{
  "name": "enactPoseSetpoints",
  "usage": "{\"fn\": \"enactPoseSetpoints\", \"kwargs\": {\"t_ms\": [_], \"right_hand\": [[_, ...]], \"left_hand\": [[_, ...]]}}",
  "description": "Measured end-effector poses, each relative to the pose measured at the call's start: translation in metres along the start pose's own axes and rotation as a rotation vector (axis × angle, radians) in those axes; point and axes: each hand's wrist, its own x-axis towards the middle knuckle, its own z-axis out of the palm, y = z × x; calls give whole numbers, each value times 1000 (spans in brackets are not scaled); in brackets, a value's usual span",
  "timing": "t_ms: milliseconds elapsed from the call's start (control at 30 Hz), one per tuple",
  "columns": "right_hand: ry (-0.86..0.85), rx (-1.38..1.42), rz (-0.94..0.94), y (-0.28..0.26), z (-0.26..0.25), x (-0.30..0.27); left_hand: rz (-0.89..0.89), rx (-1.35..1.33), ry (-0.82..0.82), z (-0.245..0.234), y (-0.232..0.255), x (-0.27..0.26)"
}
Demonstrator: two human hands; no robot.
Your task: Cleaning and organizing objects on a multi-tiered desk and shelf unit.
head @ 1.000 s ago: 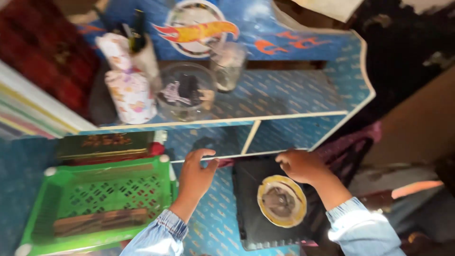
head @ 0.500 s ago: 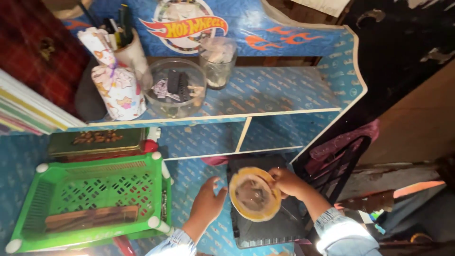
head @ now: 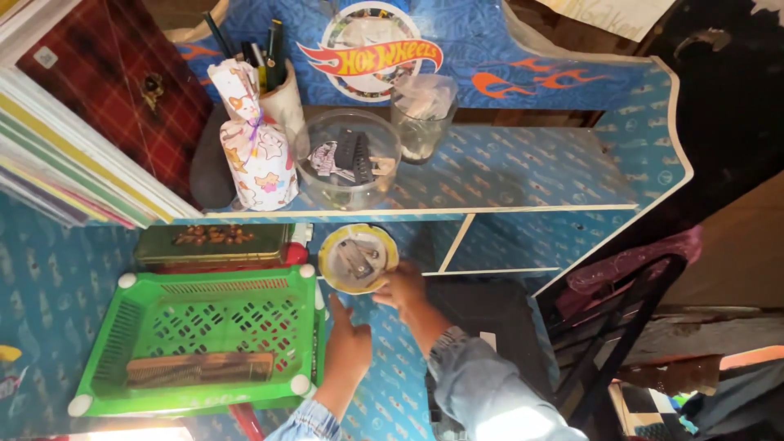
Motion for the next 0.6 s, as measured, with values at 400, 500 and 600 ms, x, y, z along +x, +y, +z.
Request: {"fn": "enactPoseSetpoints", "kwargs": {"t_ms": [400,500,600], "right_hand": [[325,-661,-555,-57,-147,-83],[763,-781,-482,-74,-221,-122],[543,-823,-357,-11,-295,-102]], "left_hand": [[-178,115,-394,13,62,-43],[335,-32,-254,95,-11,-43],[239,-47,-288,123,-3,-49]]}}
